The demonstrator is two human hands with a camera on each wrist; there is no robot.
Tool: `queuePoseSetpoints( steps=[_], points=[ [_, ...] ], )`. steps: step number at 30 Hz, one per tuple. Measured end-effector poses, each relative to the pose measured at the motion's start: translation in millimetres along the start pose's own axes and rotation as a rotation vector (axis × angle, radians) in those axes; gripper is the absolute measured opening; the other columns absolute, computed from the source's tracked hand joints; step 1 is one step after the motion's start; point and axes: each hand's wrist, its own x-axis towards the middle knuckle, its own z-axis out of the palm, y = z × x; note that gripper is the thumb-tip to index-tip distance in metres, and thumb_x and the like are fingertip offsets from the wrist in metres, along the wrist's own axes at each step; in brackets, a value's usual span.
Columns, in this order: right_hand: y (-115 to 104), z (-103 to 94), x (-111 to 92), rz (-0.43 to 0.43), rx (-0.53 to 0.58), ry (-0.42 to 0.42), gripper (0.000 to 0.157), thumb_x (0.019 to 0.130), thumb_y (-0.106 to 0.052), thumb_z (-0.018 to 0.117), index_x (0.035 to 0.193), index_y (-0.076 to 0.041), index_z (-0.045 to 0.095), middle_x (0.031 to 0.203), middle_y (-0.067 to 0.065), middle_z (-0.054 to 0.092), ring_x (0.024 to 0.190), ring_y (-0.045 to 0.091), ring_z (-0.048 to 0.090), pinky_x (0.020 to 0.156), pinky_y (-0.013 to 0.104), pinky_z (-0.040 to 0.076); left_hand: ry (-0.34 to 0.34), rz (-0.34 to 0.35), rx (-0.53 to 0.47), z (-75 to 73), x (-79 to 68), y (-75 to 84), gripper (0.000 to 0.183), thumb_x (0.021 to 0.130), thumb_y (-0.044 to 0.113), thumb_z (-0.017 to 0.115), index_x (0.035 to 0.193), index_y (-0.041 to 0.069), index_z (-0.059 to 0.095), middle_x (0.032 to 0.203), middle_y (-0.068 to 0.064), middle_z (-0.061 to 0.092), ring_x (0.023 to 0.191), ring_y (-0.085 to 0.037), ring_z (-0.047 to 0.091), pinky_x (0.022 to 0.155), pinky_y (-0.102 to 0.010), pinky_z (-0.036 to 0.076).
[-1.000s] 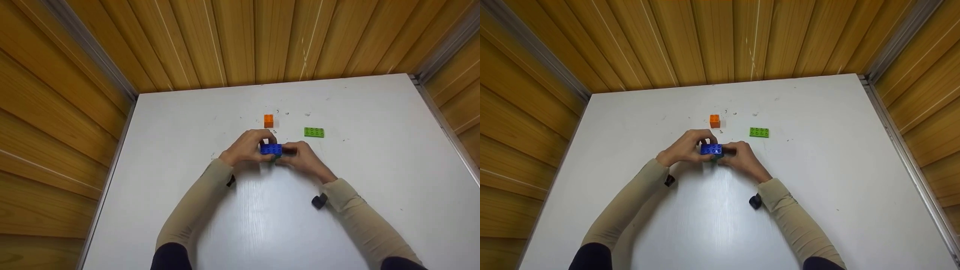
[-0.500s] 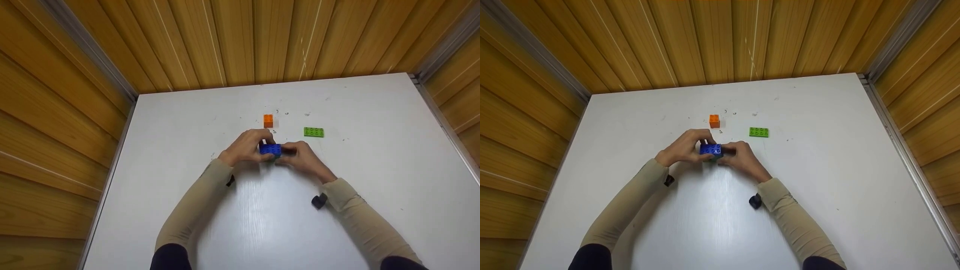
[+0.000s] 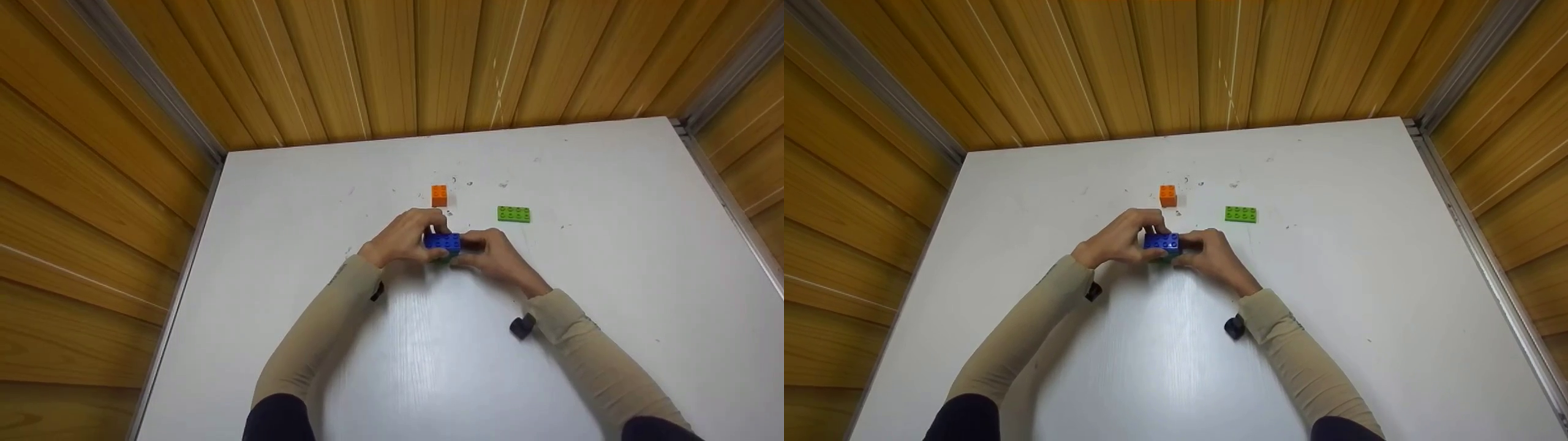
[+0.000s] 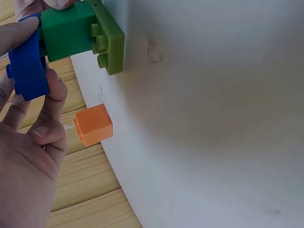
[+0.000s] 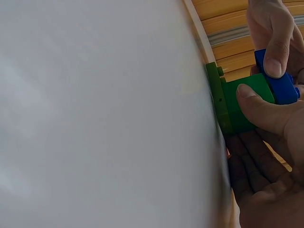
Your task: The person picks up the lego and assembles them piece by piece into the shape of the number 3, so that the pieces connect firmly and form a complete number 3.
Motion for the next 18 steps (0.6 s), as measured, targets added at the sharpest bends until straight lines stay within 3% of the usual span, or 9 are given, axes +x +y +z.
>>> queuePoseSetpoints(
  steps=[18],
  points=[
    [1.9, -1.2, 1.3, -0.012, -0.003, -0.003, 0.044, 0.087, -0.020, 0.091, 0.129, -0.016, 0.079, 0.125, 0.008, 0.079, 0.121, 0.029, 0.070, 0.114, 0.054, 0.049, -0.015, -0.049, -0.049, -0.9, 0.0, -1.3, 0.033, 0.085, 0.030, 0.087, 0.104, 0.010, 0.071, 0.103, -0.003, 0.071, 0.091, -0.015, 0.061, 0.079, -0.028, 0.050]
  ],
)
